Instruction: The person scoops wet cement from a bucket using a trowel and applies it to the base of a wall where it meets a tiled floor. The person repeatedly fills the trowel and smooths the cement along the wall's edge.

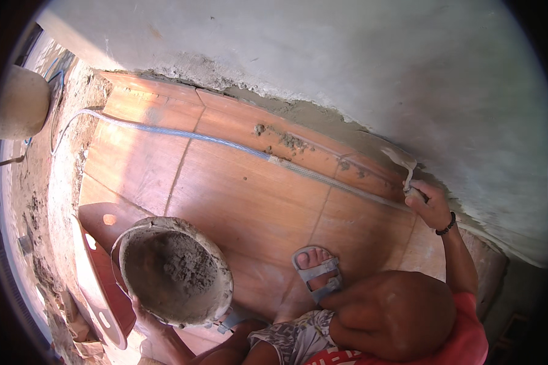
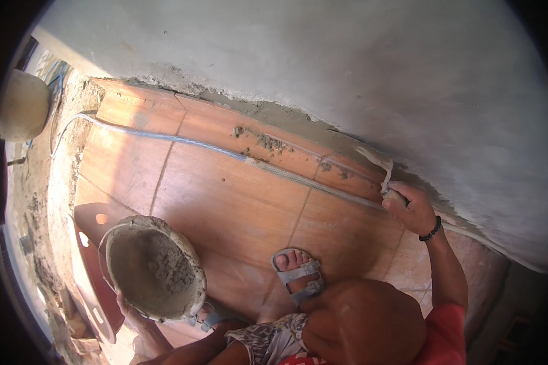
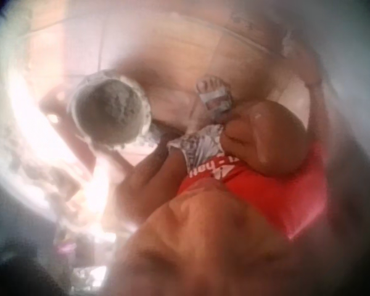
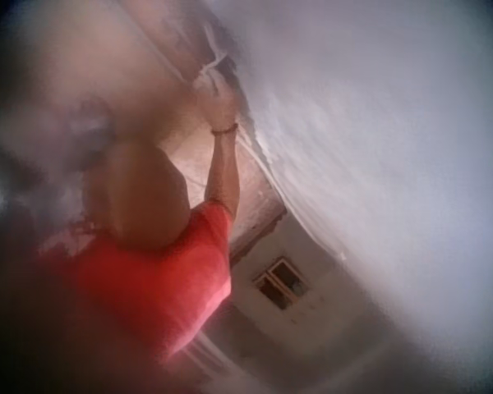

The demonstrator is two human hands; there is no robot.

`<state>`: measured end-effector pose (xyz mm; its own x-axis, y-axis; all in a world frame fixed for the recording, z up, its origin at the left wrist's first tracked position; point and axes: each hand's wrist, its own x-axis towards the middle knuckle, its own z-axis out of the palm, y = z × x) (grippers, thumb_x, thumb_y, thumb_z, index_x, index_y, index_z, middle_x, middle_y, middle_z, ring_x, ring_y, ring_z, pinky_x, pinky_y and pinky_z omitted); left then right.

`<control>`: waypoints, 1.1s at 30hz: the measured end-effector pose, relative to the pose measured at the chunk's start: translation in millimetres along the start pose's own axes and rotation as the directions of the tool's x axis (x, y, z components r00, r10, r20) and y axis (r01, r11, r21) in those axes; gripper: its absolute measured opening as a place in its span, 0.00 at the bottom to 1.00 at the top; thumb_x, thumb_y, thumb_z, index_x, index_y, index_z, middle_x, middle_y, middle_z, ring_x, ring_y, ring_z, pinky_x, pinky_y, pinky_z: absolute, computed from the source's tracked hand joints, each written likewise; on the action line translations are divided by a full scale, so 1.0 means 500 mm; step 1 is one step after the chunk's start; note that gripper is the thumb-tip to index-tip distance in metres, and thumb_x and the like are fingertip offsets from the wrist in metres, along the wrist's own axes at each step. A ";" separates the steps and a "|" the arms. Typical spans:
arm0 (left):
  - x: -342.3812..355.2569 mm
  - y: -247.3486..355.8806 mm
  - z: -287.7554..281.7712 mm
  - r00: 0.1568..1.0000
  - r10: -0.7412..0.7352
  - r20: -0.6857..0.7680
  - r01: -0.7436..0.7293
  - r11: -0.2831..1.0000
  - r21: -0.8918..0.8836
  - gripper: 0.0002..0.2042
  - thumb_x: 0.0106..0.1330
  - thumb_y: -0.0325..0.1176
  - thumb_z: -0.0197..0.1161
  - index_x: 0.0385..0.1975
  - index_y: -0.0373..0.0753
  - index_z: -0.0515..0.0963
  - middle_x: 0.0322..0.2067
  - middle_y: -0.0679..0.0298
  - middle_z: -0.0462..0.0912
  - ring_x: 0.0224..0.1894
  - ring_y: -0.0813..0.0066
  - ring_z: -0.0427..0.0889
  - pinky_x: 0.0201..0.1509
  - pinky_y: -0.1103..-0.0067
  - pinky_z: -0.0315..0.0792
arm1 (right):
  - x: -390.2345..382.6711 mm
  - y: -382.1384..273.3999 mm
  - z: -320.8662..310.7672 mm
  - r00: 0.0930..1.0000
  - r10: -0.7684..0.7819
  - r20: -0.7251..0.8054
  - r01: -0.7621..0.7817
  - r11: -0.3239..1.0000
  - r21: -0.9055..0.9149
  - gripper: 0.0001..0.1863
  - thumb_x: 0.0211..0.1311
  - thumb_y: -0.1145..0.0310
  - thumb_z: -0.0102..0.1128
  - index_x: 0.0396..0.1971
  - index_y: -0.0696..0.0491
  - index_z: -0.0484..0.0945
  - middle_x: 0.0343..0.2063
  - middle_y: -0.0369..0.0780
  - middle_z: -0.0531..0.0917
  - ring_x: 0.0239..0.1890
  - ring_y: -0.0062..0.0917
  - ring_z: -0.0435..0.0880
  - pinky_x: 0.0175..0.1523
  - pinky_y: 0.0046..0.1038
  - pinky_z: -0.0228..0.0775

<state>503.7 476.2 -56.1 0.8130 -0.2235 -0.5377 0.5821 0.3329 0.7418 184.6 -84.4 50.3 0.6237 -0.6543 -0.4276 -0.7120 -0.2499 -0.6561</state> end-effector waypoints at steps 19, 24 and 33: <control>-0.004 -0.001 0.003 0.996 -0.013 -0.087 0.012 1.000 -0.016 0.28 0.68 0.48 0.52 0.61 0.33 0.66 0.58 0.54 0.73 0.57 0.59 0.73 0.63 0.66 0.65 | 0.017 0.291 0.066 0.969 -0.167 0.183 0.248 0.686 -0.684 0.25 0.59 0.57 0.61 0.53 0.55 0.75 0.47 0.48 0.81 0.49 0.45 0.80 0.52 0.42 0.72; 0.000 0.006 0.011 1.000 0.009 0.004 -0.009 1.000 0.013 0.27 0.68 0.47 0.52 0.60 0.33 0.67 0.56 0.55 0.74 0.56 0.60 0.73 0.63 0.67 0.66 | 0.061 0.237 0.118 0.977 -0.162 0.135 0.211 0.757 -0.618 0.23 0.60 0.56 0.60 0.52 0.52 0.76 0.44 0.48 0.82 0.46 0.46 0.80 0.51 0.46 0.71; -0.005 0.005 0.027 0.999 0.043 0.018 -0.043 0.999 -0.006 0.26 0.68 0.46 0.52 0.61 0.35 0.67 0.57 0.55 0.73 0.58 0.60 0.72 0.63 0.67 0.66 | 0.165 0.066 0.247 0.956 -0.229 0.185 0.293 0.796 -0.530 0.19 0.61 0.60 0.60 0.48 0.54 0.76 0.38 0.50 0.82 0.42 0.48 0.81 0.46 0.47 0.72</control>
<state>503.4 465.1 -47.2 0.8373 -0.2254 -0.4981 0.5467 0.3475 0.7618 252.5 -58.8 -83.3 0.8186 -0.4361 -0.3739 -0.5547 -0.7691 -0.3175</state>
